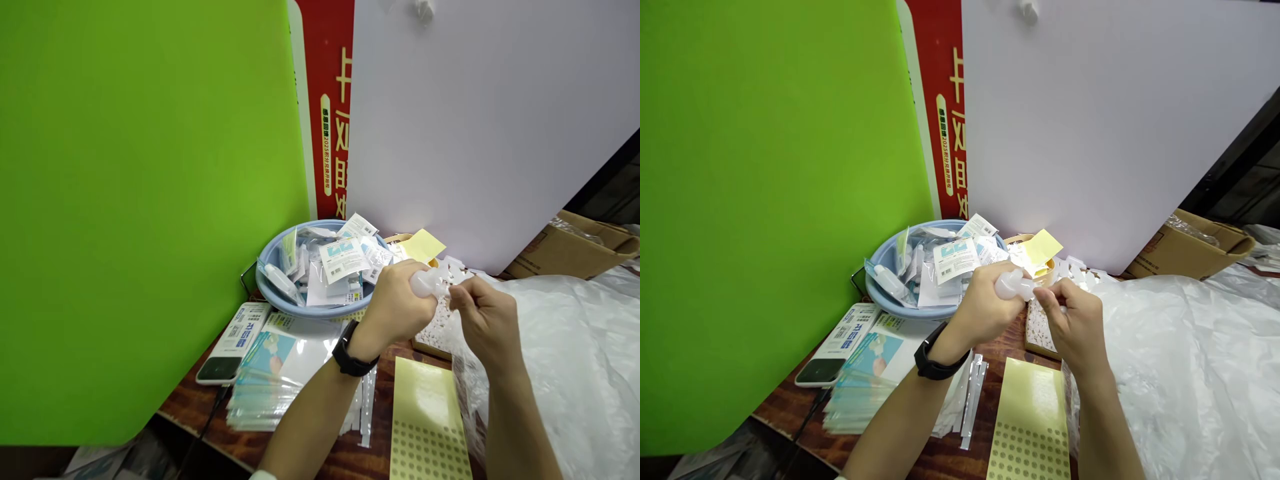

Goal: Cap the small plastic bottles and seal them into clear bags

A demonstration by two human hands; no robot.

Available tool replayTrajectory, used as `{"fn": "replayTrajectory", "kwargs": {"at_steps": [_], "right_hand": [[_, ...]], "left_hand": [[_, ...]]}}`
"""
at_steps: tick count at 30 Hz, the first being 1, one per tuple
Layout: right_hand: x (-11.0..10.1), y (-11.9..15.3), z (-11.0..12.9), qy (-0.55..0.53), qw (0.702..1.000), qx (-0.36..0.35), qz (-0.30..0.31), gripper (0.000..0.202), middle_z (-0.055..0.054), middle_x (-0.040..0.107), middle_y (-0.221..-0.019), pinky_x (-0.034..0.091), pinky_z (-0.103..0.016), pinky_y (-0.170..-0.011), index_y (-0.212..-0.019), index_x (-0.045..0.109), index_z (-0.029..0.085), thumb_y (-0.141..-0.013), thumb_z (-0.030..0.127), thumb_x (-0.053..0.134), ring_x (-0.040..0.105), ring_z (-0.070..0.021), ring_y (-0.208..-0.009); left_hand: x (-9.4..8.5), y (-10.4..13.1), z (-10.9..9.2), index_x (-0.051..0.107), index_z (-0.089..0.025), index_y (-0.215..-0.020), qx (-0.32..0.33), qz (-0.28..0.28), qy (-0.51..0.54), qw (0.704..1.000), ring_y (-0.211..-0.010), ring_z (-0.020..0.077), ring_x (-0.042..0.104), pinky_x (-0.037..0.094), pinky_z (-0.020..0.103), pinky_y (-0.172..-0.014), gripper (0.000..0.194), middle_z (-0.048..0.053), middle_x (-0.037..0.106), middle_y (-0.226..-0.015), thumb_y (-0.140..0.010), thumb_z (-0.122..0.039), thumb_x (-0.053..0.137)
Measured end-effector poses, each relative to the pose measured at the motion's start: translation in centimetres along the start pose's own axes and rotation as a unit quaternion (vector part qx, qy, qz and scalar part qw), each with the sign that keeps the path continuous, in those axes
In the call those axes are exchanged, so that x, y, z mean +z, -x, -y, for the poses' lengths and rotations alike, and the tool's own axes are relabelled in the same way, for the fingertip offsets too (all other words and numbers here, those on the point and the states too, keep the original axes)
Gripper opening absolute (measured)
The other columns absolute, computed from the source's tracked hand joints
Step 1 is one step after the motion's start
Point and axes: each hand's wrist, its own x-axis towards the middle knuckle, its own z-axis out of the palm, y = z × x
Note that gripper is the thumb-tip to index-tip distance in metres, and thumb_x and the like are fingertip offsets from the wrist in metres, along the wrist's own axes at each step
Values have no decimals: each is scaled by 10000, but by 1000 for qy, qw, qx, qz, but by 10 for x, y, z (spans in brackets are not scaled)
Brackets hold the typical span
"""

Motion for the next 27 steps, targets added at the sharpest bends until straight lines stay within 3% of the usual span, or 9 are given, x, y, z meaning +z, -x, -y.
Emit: {"fn": "replayTrajectory", "kwargs": {"at_steps": [3,7,9,13,17,20,23,25,27], "right_hand": [[-7,1,0,36,998,-40,37,634,-24,585,-548,385,-251,-471,-598,584,187,-1010,548,264,527,-122,-485],[-11,1,2,67,992,-105,37,274,-80,679,-970,420,-251,-528,-1070,621,166,-950,394,529,542,-122,-597],[-8,0,1,68,991,-104,43,183,-53,667,-847,402,-246,-511,-944,629,167,-946,324,535,523,-117,-561],[-2,0,-1,45,995,-67,51,492,5,522,-509,352,-245,-453,-617,566,194,-1026,348,339,476,-114,-445],[-2,0,1,62,981,-183,36,166,-80,694,-944,444,-266,-571,-1077,607,180,-946,248,532,612,-158,-681],[2,0,0,85,971,-216,56,127,-54,685,-844,412,-264,-569,-1042,588,178,-930,171,528,599,-153,-654],[12,1,-3,31,988,-133,75,250,10,521,-584,299,-270,-488,-735,535,196,-961,290,488,458,-124,-500],[21,3,-2,-113,987,-9,113,409,35,403,-512,251,-266,-454,-611,422,210,-982,382,437,357,-105,-449],[28,5,1,-288,938,129,142,472,51,336,-477,224,-257,-422,-582,378,218,-972,479,432,296,-95,-420]], "left_hand": [[-2,1,-1,510,-173,-606,17,-16,-30,999,-627,117,461,360,272,-604,108,-18,539,-657,-666,-94,555],[-4,1,-1,465,-185,-591,-16,-13,-31,999,-584,110,435,340,267,-565,135,-32,501,-613,-672,-118,549],[-4,1,-1,455,-185,-583,-10,-5,-31,999,-586,109,429,332,266,-562,143,-32,496,-610,-667,-112,545],[-5,0,-2,493,-178,-592,-10,-18,-25,999,-606,111,434,337,271,-573,114,-23,514,-631,-669,-124,557],[-15,-3,-2,518,-171,-603,-115,84,93,985,-582,104,414,319,259,-532,78,-29,472,-601,-660,-159,570],[-21,-4,0,498,-174,-577,-135,126,109,977,-550,99,377,292,254,-501,73,-32,425,-569,-629,-133,529],[-21,-3,4,546,-172,-628,12,37,-47,998,-605,137,458,369,276,-543,40,5,520,-628,-631,-138,526],[-19,-2,7,610,-160,-730,179,-19,-175,968,-694,177,513,428,311,-613,123,50,608,-729,-652,-134,519],[-16,-2,10,638,-150,-810,296,-56,-253,919,-728,194,521,454,331,-650,186,77,647,-788,-686,-127,501]]}}
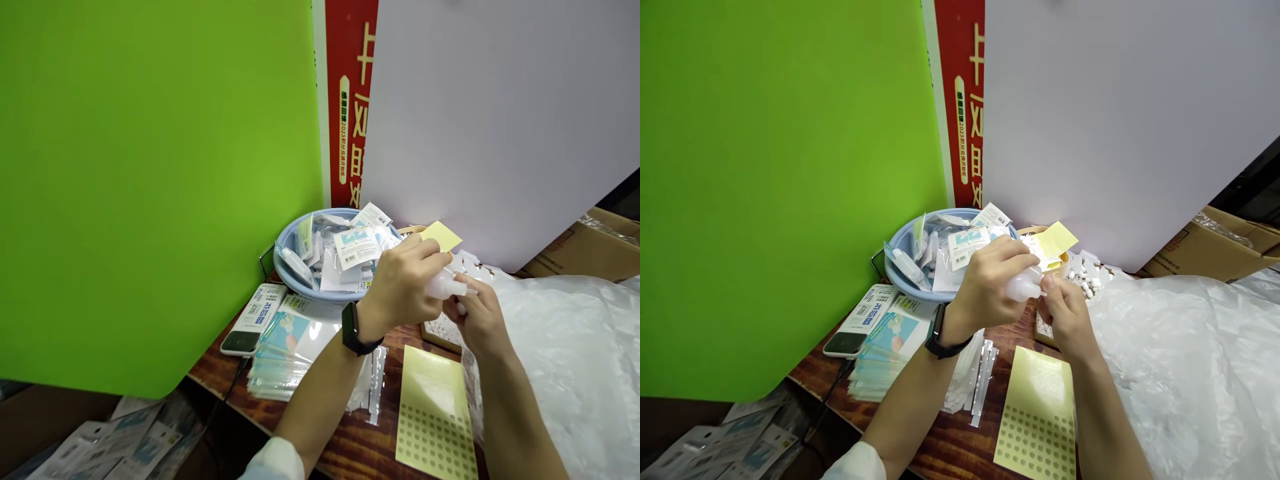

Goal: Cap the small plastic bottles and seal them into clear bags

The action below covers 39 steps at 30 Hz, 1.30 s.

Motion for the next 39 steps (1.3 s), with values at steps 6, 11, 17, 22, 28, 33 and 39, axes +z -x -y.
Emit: {"fn": "replayTrajectory", "kwargs": {"at_steps": [6,11,17,22,28,33,39], "right_hand": [[-1,1,7,-131,981,136,-44,530,47,362,-499,270,-246,-416,-597,453,206,-879,652,499,308,-88,-440],[-23,14,19,1,993,28,-118,239,-36,602,-857,503,-297,-669,-1091,635,230,-913,366,551,592,-165,-794],[-14,21,38,76,959,-104,-252,119,-8,614,-720,447,-264,-492,-870,707,209,-823,313,738,547,-122,-573],[-9,25,43,112,946,-171,-252,54,-20,627,-892,452,-274,-486,-871,717,219,-821,227,734,576,-109,-589],[-2,39,54,155,957,-241,-41,273,-49,635,-985,548,-344,-725,-1037,704,261,-835,80,672,639,-197,-920],[17,48,61,169,937,-300,66,221,-58,630,-942,523,-286,-636,-1036,678,239,-872,104,616,641,-173,-826],[56,77,69,140,896,-387,167,358,-75,651,-881,538,-273,-559,-1123,659,296,-840,78,643,661,-180,-695]], "left_hand": [[12,2,3,625,-151,-857,36,-85,-58,994,-771,203,547,497,351,-713,169,81,648,-823,-738,-134,506],[15,3,4,617,-145,-859,-70,-53,-86,992,-914,231,576,503,341,-704,216,101,649,-905,-674,-94,519],[9,1,-2,612,-146,-832,-118,44,-146,981,-945,240,561,468,317,-657,161,103,644,-939,-697,-107,534],[1,6,-14,603,-149,-823,-122,76,-171,975,-919,242,548,450,312,-638,144,100,635,-909,-710,-99,528],[-26,31,-37,609,-147,-850,-112,93,-193,971,-852,236,534,444,323,-634,118,90,639,-904,-761,-168,533],[-69,61,-60,599,-140,-845,-112,125,-276,946,-887,255,549,429,320,-614,88,90,622,-877,-795,-171,534],[-127,113,-96,612,-149,-857,-196,242,-256,915,-903,256,575,467,336,-632,118,100,632,-923,-756,-204,586]]}}
